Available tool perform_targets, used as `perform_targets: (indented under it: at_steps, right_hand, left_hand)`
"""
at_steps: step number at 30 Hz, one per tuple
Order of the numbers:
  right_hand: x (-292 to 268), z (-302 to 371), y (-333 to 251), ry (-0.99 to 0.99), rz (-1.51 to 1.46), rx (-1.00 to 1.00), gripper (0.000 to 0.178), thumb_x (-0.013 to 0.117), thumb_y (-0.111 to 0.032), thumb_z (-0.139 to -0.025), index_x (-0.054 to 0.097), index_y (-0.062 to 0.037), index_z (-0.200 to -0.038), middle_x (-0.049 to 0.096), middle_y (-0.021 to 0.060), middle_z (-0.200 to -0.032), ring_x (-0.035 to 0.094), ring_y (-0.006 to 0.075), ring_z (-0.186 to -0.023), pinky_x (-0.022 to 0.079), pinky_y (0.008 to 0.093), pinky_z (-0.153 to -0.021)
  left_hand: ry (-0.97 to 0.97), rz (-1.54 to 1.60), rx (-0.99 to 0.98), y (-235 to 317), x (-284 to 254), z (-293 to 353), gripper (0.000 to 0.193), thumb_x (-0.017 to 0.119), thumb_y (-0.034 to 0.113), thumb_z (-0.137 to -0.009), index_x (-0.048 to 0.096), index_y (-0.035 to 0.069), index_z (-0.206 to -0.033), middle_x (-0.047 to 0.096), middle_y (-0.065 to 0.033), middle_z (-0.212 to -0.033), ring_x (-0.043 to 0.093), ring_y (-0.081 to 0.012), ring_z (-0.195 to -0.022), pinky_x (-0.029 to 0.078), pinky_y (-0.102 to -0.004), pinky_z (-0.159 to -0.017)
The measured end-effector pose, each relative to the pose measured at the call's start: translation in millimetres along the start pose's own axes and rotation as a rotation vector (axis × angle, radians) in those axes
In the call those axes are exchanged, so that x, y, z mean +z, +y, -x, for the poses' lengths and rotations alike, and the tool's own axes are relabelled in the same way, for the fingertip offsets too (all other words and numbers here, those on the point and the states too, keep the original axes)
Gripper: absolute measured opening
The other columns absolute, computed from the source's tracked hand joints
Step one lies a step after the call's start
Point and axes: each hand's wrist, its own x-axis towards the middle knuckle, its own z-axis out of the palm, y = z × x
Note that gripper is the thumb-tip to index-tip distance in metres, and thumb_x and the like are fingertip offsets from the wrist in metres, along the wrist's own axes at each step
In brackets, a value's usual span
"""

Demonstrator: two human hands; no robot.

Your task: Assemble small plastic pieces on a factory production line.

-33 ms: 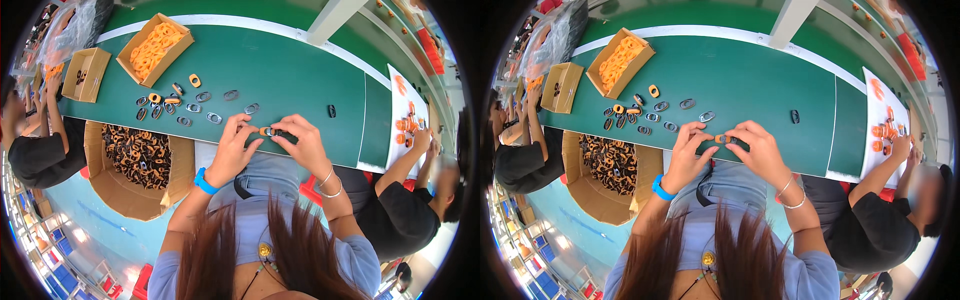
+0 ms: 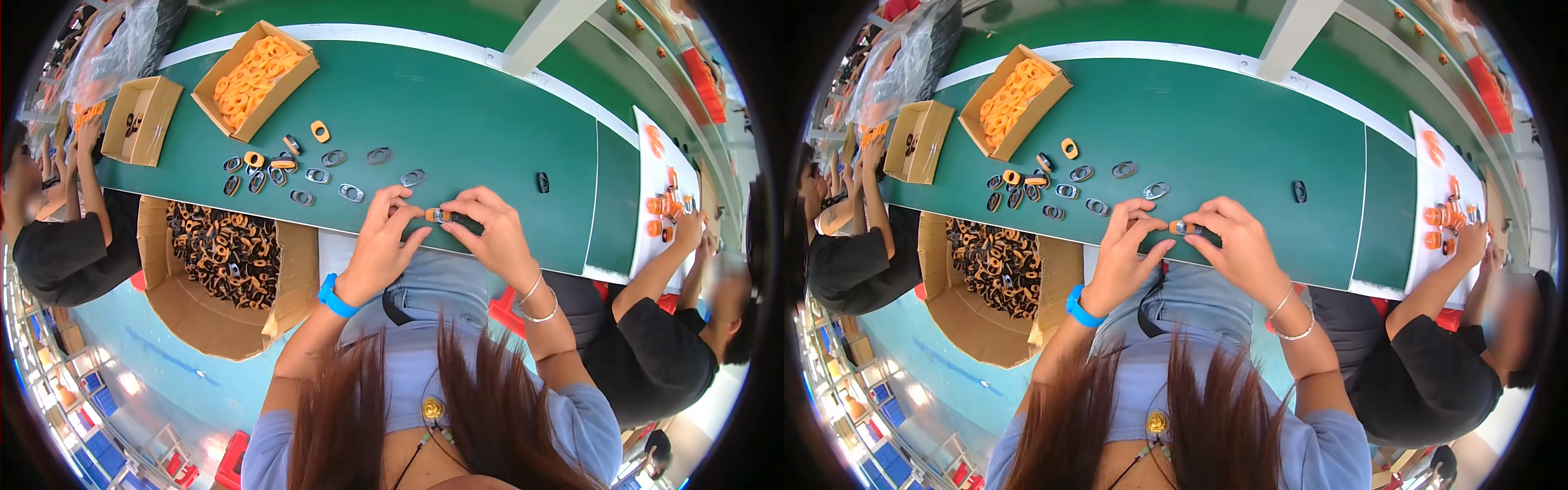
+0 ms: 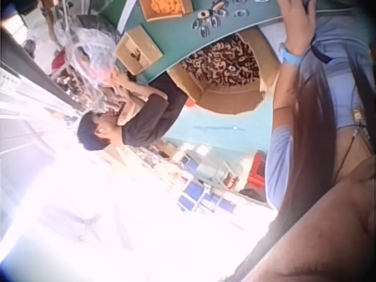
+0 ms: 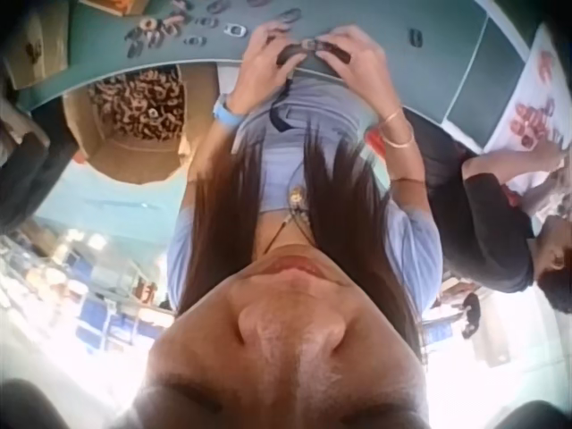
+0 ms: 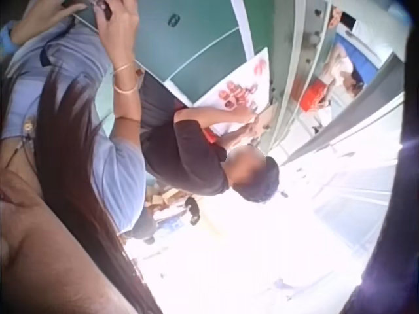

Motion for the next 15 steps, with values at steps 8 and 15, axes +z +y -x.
perform_targets:
  at_steps: [8, 15]
  right_hand:
    - [6.6, -8.5, -0.8, -0.036, 0.062, -0.052, 0.026, 0.082, -0.01, -0.077, 0.076, -0.0075, -0.103, 0.065, 0.0084, -0.096, 0.064, 0.0257, -0.083, 0.052, 0.0347, -0.072]
    - [7.1, -7.3, 2.1, -0.049, 0.061, -0.01, 0.027, 0.082, -0.009, -0.077, 0.077, -0.0077, -0.103, 0.066, 0.0084, -0.095, 0.065, 0.024, -0.082, 0.053, 0.034, -0.07]
  left_hand:
    - [0.009, -0.005, 0.045, -2.8, -0.5, 0.2, 0.028, 0.081, 0.003, -0.078, 0.067, -0.002, -0.102, 0.052, -0.017, -0.126, 0.059, -0.0276, -0.104, 0.053, -0.0375, -0.084]
    - [0.013, 0.016, -0.001, 4.6, -2.6, -4.2, 0.029, 0.079, 0.005, -0.082, 0.065, -0.001, -0.106, 0.053, -0.017, -0.123, 0.06, -0.03, -0.107, 0.053, -0.037, -0.083]
